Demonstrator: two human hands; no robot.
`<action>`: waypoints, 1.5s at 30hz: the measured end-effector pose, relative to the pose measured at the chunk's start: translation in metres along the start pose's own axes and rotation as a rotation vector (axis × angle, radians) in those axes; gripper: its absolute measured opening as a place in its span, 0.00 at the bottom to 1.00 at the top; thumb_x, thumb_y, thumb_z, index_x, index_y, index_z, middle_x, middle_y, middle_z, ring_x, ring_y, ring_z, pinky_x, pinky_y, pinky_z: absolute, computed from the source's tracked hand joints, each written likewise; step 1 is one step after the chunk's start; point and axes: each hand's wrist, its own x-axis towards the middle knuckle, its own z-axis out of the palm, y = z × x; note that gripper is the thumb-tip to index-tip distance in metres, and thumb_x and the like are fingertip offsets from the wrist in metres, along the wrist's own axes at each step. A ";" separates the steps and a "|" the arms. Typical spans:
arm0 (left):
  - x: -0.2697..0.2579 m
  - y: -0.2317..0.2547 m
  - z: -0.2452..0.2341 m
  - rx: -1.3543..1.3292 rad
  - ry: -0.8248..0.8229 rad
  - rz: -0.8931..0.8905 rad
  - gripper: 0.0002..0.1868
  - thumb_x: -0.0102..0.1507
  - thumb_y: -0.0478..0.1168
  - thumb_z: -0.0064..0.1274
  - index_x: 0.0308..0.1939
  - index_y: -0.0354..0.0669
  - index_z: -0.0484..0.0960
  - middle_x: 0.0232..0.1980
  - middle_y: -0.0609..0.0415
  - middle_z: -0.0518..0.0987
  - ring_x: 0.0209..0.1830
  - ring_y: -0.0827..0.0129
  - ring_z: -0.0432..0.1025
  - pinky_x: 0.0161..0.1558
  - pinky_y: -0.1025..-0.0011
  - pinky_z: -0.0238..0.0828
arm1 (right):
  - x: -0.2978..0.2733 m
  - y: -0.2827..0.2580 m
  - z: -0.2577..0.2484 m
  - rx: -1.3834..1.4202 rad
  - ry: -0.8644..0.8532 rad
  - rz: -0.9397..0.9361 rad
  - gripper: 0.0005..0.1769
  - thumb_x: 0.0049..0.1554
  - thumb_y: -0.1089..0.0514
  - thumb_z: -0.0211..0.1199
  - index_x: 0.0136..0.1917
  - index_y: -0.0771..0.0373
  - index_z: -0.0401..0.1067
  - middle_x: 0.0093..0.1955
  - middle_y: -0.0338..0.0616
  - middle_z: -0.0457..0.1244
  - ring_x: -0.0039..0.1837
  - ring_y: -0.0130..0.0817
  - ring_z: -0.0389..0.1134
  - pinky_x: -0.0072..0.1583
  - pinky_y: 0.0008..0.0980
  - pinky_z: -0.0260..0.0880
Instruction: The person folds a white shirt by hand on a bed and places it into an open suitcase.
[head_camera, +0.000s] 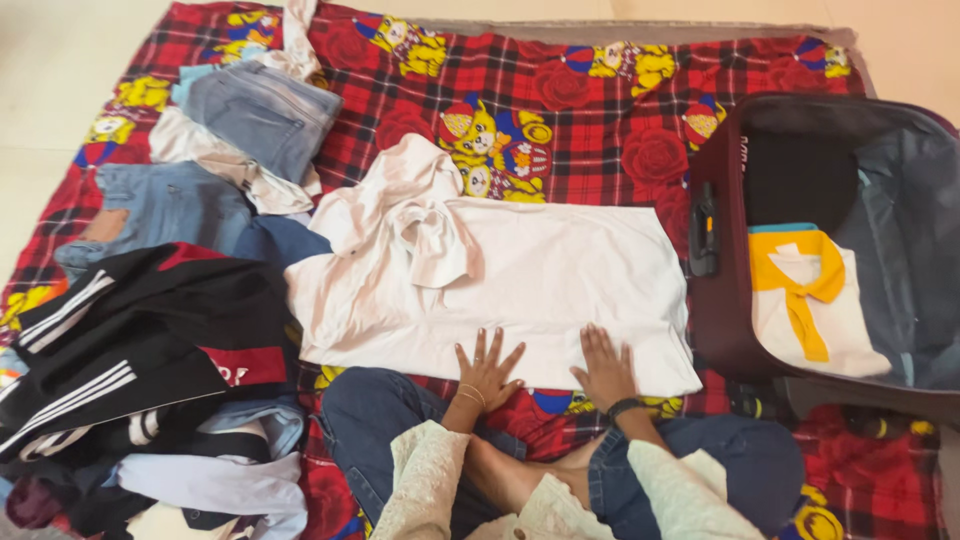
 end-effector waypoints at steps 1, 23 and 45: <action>0.001 -0.002 0.001 0.005 -0.027 0.008 0.42 0.65 0.67 0.44 0.80 0.76 0.45 0.85 0.47 0.34 0.83 0.39 0.28 0.64 0.15 0.28 | -0.002 -0.007 0.001 0.070 -0.029 -0.032 0.46 0.61 0.34 0.50 0.82 0.56 0.40 0.85 0.43 0.38 0.84 0.40 0.36 0.75 0.67 0.36; -0.019 -0.231 -0.043 -0.134 -0.292 -0.394 0.52 0.56 0.62 0.60 0.80 0.64 0.52 0.84 0.41 0.42 0.81 0.45 0.50 0.74 0.48 0.54 | 0.036 -0.208 0.034 0.141 -0.066 -0.163 0.46 0.60 0.34 0.50 0.83 0.56 0.42 0.86 0.42 0.40 0.86 0.38 0.37 0.76 0.69 0.37; 0.044 -0.084 -0.006 0.419 -0.096 -0.462 0.21 0.76 0.51 0.45 0.68 0.44 0.78 0.71 0.42 0.74 0.74 0.42 0.64 0.76 0.16 0.34 | -0.013 0.014 -0.035 0.074 0.161 0.442 0.45 0.61 0.32 0.41 0.84 0.52 0.40 0.87 0.35 0.36 0.86 0.37 0.33 0.75 0.73 0.30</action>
